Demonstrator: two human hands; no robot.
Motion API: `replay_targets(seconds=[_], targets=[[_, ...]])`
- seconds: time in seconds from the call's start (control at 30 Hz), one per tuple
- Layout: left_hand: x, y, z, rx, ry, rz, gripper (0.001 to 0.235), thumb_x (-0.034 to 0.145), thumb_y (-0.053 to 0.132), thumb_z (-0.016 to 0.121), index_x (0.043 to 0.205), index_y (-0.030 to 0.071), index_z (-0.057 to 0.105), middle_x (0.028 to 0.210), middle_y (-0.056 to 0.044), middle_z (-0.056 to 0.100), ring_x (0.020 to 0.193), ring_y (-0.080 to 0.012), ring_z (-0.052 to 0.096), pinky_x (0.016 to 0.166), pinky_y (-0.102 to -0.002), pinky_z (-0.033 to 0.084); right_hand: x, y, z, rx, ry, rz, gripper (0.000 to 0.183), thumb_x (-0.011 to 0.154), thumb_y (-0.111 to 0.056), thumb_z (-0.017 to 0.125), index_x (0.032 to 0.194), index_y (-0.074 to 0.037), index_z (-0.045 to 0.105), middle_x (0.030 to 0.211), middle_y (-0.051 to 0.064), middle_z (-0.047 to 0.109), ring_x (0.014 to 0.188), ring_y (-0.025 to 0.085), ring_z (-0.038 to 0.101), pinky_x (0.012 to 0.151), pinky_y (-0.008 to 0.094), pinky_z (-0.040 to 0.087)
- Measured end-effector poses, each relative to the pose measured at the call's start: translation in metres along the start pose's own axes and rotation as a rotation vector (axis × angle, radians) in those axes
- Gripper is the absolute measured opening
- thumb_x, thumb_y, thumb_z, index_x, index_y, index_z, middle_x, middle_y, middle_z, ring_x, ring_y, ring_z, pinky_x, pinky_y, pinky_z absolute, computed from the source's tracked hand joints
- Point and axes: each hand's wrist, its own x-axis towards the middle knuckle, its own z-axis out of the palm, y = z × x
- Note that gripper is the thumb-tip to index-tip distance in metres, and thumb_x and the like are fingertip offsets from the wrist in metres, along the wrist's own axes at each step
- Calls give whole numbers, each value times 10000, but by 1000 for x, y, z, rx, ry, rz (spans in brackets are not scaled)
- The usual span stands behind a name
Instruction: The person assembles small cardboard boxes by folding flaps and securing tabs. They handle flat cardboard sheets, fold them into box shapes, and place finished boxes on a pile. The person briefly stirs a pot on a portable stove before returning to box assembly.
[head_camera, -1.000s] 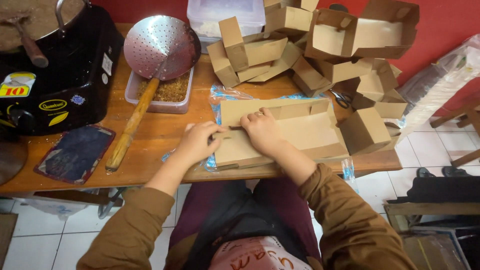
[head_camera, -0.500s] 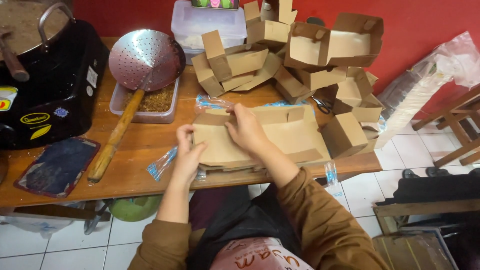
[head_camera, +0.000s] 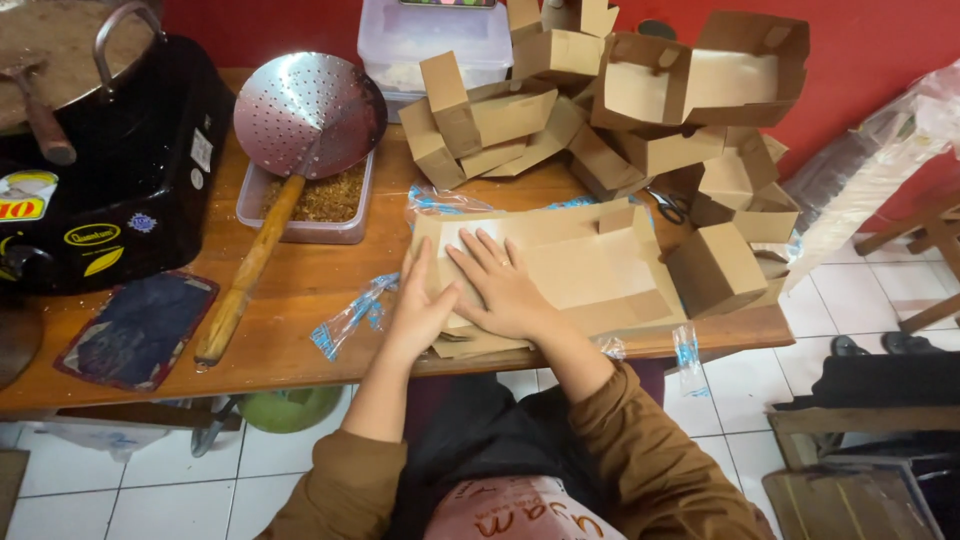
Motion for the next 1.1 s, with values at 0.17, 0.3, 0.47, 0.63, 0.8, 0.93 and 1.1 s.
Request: replay_targets(seconds=[0.17, 0.3, 0.47, 0.63, 0.8, 0.93, 1.1], targets=[[-2, 14, 5, 80, 27, 79, 882, 855, 168, 743, 1585, 0, 276, 1648, -313, 85, 1522, -460, 115, 1248, -516, 79, 1, -9, -4, -62, -27, 24, 814, 889, -455, 497, 1610, -156, 265, 1675, 187, 205, 1545, 404, 142, 1141, 746, 78], [-5, 27, 18, 19, -47, 174, 954, 833, 117, 758, 1603, 19, 203, 1621, -385, 12, 1499, -515, 91, 1240, -547, 109, 5, -8, -4, -22, -81, 46, 800, 919, -499, 476, 1617, -173, 256, 1691, 182, 162, 1566, 371, 74, 1146, 741, -22], [-15, 69, 17, -499, -33, 96, 742, 1044, 157, 461, 1634, 202, 13, 1691, -183, -58, 1542, -292, -27, 1262, -471, 15, 8, 20, -10, 545, -54, 90, 622, 1066, -518, 334, 1569, -155, 370, 1663, 159, 228, 1562, 333, 72, 1174, 637, -156], [-25, 64, 22, -686, 28, 44, 624, 1101, 234, 309, 1636, 240, -14, 1697, -172, 62, 1547, -311, 24, 1258, -472, 31, 12, -8, -21, 679, -150, 150, 784, 1032, -624, 379, 1591, -84, 273, 1662, 223, 158, 1554, 345, 37, 1138, 671, -202], [-26, 57, 25, -732, 167, 97, 784, 1016, 32, 508, 1642, 202, 67, 1667, -227, 192, 1525, -394, 147, 1217, -518, 219, 11, 16, -2, 879, -85, 150, 568, 1067, -496, 455, 1516, -148, 470, 1637, 189, 282, 1547, 327, 117, 1186, 621, -150], [-24, 59, 23, -743, 187, 22, 871, 965, 12, 603, 1634, 195, 75, 1674, -246, 116, 1515, -451, 109, 1211, -583, 210, 6, 19, 9, 980, -15, 136, 469, 1080, -417, 480, 1432, -121, 570, 1601, 136, 373, 1535, 285, 186, 1199, 586, -142], [-18, 78, 7, -618, 190, -22, 856, 808, -250, 341, 1578, 118, 283, 1636, -277, 242, 1497, -454, 232, 1195, -528, 304, 4, 35, 33, 1010, 168, 281, 289, 923, -86, 558, 1089, -128, 790, 971, -5, 722, 995, 141, 609, 1020, 381, 465]])
